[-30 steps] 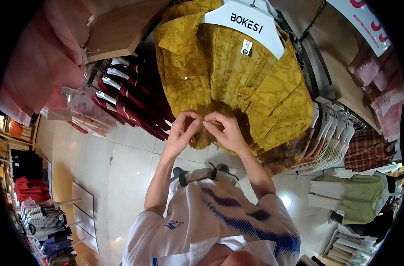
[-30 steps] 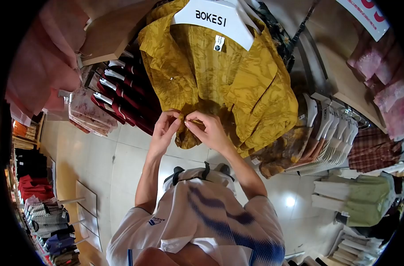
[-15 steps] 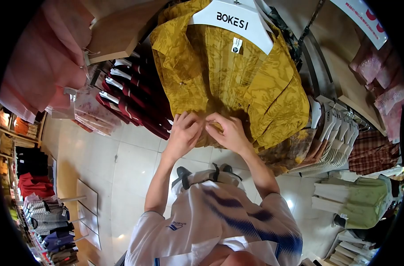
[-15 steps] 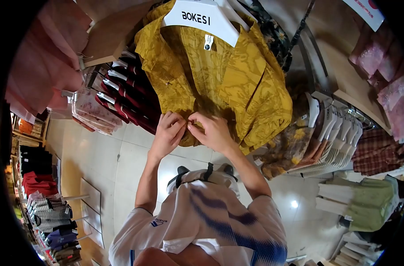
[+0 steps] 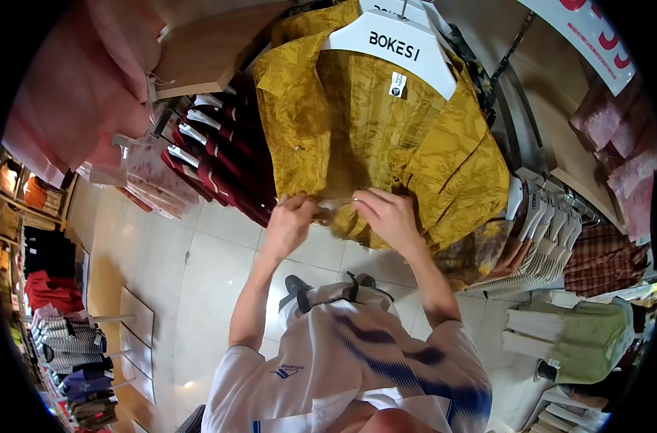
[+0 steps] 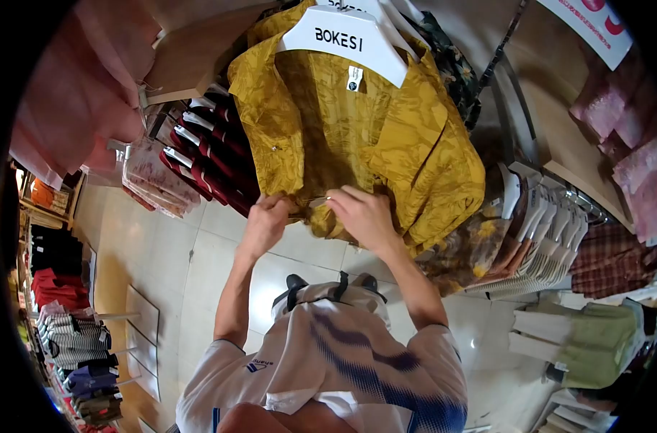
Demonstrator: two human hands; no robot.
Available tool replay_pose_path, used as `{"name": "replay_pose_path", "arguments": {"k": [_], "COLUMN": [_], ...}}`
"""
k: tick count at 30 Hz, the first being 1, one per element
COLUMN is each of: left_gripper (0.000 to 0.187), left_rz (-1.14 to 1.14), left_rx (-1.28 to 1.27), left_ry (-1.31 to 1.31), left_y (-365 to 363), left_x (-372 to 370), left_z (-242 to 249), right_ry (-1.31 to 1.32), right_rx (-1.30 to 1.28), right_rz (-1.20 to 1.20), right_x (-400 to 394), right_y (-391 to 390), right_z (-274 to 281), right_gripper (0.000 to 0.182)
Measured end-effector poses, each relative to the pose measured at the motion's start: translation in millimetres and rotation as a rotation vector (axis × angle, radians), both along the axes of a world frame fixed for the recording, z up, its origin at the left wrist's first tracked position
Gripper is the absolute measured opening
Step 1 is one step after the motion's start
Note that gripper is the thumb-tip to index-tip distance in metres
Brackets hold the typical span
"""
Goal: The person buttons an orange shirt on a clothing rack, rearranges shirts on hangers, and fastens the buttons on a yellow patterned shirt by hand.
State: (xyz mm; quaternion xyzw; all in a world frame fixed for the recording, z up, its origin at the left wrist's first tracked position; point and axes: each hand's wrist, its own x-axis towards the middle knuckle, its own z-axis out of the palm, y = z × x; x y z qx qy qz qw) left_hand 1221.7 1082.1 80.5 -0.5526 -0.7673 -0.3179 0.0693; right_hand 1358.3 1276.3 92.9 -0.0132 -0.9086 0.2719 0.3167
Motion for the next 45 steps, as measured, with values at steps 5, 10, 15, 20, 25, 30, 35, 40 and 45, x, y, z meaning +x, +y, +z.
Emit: {"name": "replay_pose_path", "arguments": {"k": [5,10,15,20,25,30,35,40,45], "left_gripper": [0.012,0.01,0.01,0.008,0.01,0.014,0.012,0.012,0.018], "left_rz": [-0.023,-0.126,-0.117,-0.206,-0.256,-0.114,-0.134,-0.202,-0.055], "left_rx": [0.052,0.23,0.247,0.325,0.318,0.272,0.254,0.27,0.355], "left_ry": [-0.075,-0.449,-0.709,-0.829,-1.004,-0.959,-0.894,-0.908,-1.053], "left_y": [3,-5,-8,-8,-11,-13,-16,-19,-18], "left_x": [3,-3,-3,-3,-7,-4,-8,-12,-7], "left_z": [4,7,2,8,-4,-5,-4,-6,-5], "right_ry": [-0.066,-0.231,-0.134,-0.133,-0.133,-0.078,-0.124,-0.113,-0.055], "right_rx": [-0.108,-0.568,-0.628,-0.654,-0.688,-0.731,-0.87,-0.878,-1.005], "right_rz": [0.114,0.179,0.236,0.246,0.258,0.291,0.282,0.232,0.192], "right_x": [-7,-8,-14,-16,-17,-16,-14,-13,-14], "right_y": [-17,-8,-9,-11,-13,-14,-16,-15,-16], "right_z": [8,18,5,2,0,-4,-2,-8,-16], "right_gripper": [0.013,0.014,0.013,0.013,0.012,0.011,0.011,0.013,0.012]}}
